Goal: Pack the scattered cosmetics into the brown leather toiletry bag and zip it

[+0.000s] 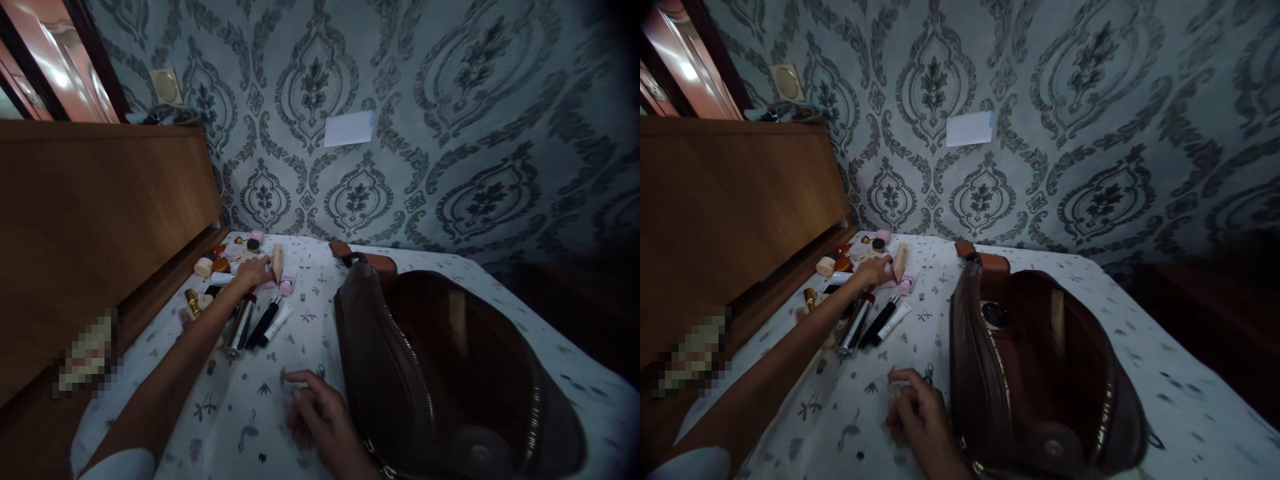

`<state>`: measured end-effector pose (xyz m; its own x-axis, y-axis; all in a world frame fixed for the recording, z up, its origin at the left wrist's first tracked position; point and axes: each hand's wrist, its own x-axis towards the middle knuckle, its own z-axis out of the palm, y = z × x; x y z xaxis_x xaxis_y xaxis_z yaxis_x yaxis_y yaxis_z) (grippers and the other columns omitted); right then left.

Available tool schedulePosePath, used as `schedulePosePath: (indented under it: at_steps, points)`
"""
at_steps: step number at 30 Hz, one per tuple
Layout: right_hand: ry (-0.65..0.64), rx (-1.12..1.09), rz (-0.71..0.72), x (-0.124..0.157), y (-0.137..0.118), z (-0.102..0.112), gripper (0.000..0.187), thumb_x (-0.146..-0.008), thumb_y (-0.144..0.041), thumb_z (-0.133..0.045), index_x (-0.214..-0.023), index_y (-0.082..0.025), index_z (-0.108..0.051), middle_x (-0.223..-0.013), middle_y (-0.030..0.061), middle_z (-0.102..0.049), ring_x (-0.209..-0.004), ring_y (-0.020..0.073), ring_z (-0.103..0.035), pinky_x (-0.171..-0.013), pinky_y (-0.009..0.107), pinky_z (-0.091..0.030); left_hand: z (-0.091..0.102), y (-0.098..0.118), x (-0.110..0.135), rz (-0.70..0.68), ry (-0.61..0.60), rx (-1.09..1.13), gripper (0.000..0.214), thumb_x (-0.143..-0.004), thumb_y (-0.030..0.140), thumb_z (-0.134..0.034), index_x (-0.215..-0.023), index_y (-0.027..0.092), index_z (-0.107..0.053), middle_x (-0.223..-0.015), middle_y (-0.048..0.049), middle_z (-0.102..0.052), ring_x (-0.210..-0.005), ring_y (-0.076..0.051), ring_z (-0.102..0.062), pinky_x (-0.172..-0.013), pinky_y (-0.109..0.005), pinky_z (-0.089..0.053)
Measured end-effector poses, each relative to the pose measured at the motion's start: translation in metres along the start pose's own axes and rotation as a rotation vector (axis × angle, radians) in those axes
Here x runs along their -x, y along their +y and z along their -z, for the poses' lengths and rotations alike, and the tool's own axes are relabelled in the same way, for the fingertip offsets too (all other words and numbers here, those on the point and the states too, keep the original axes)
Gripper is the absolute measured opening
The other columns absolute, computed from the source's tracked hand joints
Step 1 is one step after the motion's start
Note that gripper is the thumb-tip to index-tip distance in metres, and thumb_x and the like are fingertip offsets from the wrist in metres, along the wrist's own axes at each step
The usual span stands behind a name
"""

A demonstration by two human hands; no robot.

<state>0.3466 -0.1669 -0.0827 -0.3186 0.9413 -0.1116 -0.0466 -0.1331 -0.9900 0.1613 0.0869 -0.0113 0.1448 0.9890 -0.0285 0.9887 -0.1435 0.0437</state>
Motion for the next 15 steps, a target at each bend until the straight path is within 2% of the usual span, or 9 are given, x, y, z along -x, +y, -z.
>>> schedulePosePath:
  at_steps: [4, 8, 12, 15]
  points:
    - [0.022, -0.007, -0.015, -0.001, -0.002, 0.0, 0.063, -0.083, -0.074, -0.054, -0.109, -0.017, -0.063, -0.061, -0.0011, -0.062, -0.052, 0.0133, -0.056, -0.051, 0.023, -0.041, 0.002, 0.008, 0.005, 0.032, -0.005, 0.04, 0.039, -0.095, 0.038, -0.061, -0.128, 0.017, -0.058, -0.128, -0.0105, -0.061, -0.109, -0.024, -0.063, -0.091, -0.046, -0.055]
    - [0.045, -0.001, -0.069, -0.002, -0.004, 0.0, 0.069, -0.078, -0.076, -0.059, -0.112, -0.017, -0.065, -0.06, 0.0002, -0.063, -0.051, 0.0148, -0.057, -0.048, 0.024, -0.042, -0.003, 0.013, 0.021, 0.018, 0.05, 0.062, 0.038, -0.096, 0.037, -0.061, -0.128, 0.017, -0.058, -0.129, -0.0106, -0.06, -0.112, -0.025, -0.062, -0.094, -0.047, -0.054]
    - [0.07, 0.073, -0.091, -0.003, -0.002, 0.006, 0.066, -0.08, -0.074, -0.06, -0.115, -0.018, -0.067, -0.063, 0.0019, -0.065, -0.055, 0.0181, -0.06, -0.051, 0.027, -0.047, -0.011, 0.009, 0.041, 0.01, 0.088, 0.071, 0.04, -0.096, 0.039, -0.059, -0.13, 0.018, -0.057, -0.131, -0.0109, -0.059, -0.116, -0.026, -0.06, -0.098, -0.05, -0.051]
    - [0.048, 0.134, -0.094, -0.007, 0.008, 0.016, 0.063, -0.081, -0.072, -0.06, -0.117, -0.02, -0.067, -0.065, 0.0029, -0.067, -0.058, 0.0196, -0.062, -0.055, 0.028, -0.051, -0.013, 0.002, 0.062, -0.023, 0.109, 0.077, 0.037, -0.099, 0.037, -0.051, -0.129, 0.016, -0.059, -0.128, -0.0127, -0.062, -0.119, -0.027, -0.058, -0.101, -0.046, -0.048]
